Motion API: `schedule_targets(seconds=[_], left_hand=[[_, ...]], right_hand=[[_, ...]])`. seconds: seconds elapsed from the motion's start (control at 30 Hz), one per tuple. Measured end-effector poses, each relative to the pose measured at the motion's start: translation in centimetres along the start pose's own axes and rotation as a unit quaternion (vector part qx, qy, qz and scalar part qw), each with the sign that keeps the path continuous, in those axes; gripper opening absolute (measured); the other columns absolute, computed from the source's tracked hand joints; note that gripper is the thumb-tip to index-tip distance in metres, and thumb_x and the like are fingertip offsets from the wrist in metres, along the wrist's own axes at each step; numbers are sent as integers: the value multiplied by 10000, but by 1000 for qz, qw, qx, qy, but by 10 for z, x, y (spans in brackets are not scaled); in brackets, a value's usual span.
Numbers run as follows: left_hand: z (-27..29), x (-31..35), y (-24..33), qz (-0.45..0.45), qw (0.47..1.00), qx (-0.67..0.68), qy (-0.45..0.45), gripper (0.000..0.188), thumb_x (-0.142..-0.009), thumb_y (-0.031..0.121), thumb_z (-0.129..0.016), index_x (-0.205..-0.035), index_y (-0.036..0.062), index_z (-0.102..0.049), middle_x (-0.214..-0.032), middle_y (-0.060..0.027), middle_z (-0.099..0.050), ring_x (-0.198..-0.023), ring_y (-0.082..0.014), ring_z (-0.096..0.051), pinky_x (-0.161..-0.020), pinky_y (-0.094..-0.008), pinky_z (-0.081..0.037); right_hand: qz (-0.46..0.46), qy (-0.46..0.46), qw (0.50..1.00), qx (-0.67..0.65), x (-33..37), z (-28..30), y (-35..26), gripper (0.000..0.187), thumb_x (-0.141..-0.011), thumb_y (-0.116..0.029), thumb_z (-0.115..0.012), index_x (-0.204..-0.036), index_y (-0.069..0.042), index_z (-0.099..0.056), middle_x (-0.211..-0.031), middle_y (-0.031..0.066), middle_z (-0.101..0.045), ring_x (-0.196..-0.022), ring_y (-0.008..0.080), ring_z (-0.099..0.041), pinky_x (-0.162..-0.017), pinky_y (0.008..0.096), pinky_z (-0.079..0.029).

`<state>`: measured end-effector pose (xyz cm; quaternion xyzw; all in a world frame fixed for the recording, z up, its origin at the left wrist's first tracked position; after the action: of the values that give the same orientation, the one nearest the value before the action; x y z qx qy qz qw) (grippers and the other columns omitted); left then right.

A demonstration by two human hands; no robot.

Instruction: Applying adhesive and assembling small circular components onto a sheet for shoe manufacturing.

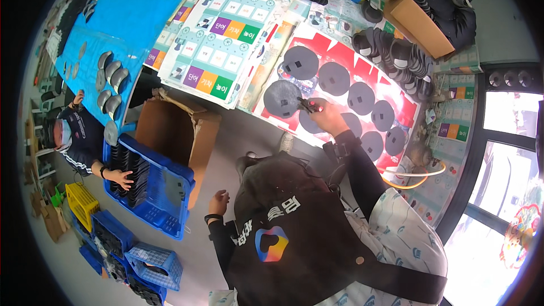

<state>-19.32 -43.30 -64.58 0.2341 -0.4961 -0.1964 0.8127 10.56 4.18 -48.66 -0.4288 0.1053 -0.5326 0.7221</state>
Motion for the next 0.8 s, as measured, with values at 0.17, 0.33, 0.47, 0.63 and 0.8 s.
schedule_targets(seconds=[0.17, 0.33, 0.47, 0.63, 0.8], left_hand=[[-1, 6, -11, -2, 1000, -9, -3, 340, -954, 279, -652, -1164, 13, -682, -886, -146, -764, -787, -212, -747, -746, -339, -577], [5, 9, -12, 4, 1000, -30, 0, 349, -952, 283, -648, -1164, 8, -683, -883, -149, -763, -780, -225, -746, -739, -351, -577], [13, 9, 2, -13, 997, -71, -6, 355, -959, 283, -630, -1177, 7, -682, -880, -151, -760, -787, -229, -744, -741, -354, -578], [24, 7, 7, -20, 999, -48, 6, 358, -953, 281, -629, -1177, 6, -681, -878, -154, -760, -787, -232, -743, -737, -353, -578], [24, 14, 8, -17, 998, -54, -7, 352, -951, 270, -631, -1178, 6, -682, -883, -162, -760, -779, -220, -742, -727, -344, -575]], right_hand=[[-100, 29, 995, -6, -3, -2, 14, 361, -797, -160, -599, -1107, -4, -699, -971, 308, -673, -964, 485, -650, -847, 496, -509], [-75, -32, 996, -44, 4, -8, 21, 386, -812, -192, -624, -1124, 27, -687, -943, 316, -674, -929, 486, -654, -825, 485, -514], [-50, 1, 998, -37, -8, -16, 2, 427, -789, -187, -637, -1160, 17, -688, -941, 288, -695, -918, 461, -674, -838, 459, -520], [-4, -49, 999, 17, -11, -13, 1, 416, -785, -193, -632, -1160, -31, -706, -978, 279, -697, -976, 452, -664, -875, 471, -513], [2, -5, 1000, 0, -10, -10, -16, 392, -795, -206, -629, -1148, -59, -718, -971, 282, -694, -966, 463, -656, -876, 474, -516]])
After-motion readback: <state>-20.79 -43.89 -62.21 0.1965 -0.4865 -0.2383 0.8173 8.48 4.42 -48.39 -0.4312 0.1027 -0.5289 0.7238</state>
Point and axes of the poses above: each hand's wrist, its own x-axis away from the middle knuckle, its own z-axis out of the back of the hand, y = z × x, the point moved 1 cm from there along -x, towards the middle knuckle
